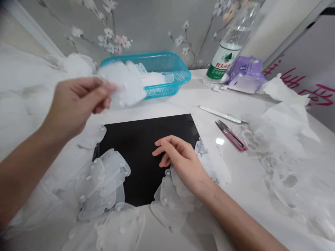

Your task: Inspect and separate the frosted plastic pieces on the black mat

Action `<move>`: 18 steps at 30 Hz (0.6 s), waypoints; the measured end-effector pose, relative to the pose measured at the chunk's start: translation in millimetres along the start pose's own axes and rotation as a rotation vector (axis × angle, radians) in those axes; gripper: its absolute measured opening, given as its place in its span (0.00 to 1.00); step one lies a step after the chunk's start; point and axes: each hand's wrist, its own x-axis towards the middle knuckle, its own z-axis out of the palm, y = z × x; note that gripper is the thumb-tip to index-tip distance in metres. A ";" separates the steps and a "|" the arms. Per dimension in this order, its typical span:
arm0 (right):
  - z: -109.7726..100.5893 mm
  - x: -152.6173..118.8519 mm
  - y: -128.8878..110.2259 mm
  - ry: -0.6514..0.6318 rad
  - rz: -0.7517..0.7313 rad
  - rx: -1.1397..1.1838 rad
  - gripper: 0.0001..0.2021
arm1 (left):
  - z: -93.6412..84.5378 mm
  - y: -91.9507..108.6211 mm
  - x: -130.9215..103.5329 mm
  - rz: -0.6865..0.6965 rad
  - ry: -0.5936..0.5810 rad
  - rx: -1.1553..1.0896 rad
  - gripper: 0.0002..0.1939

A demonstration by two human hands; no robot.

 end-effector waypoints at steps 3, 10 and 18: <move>2.4 -1.0 1.7 -0.017 -0.021 -0.047 0.14 | -12.4 -0.8 20.8 -0.071 -0.007 0.053 0.12; -4.7 -2.7 -7.7 -0.010 -0.092 -0.239 0.14 | -30.2 -2.9 4.9 -0.213 -0.120 0.456 0.31; -68.0 -31.8 -15.9 -0.156 -0.146 -0.928 0.44 | -8.7 26.6 -31.2 -0.258 -0.796 0.594 0.36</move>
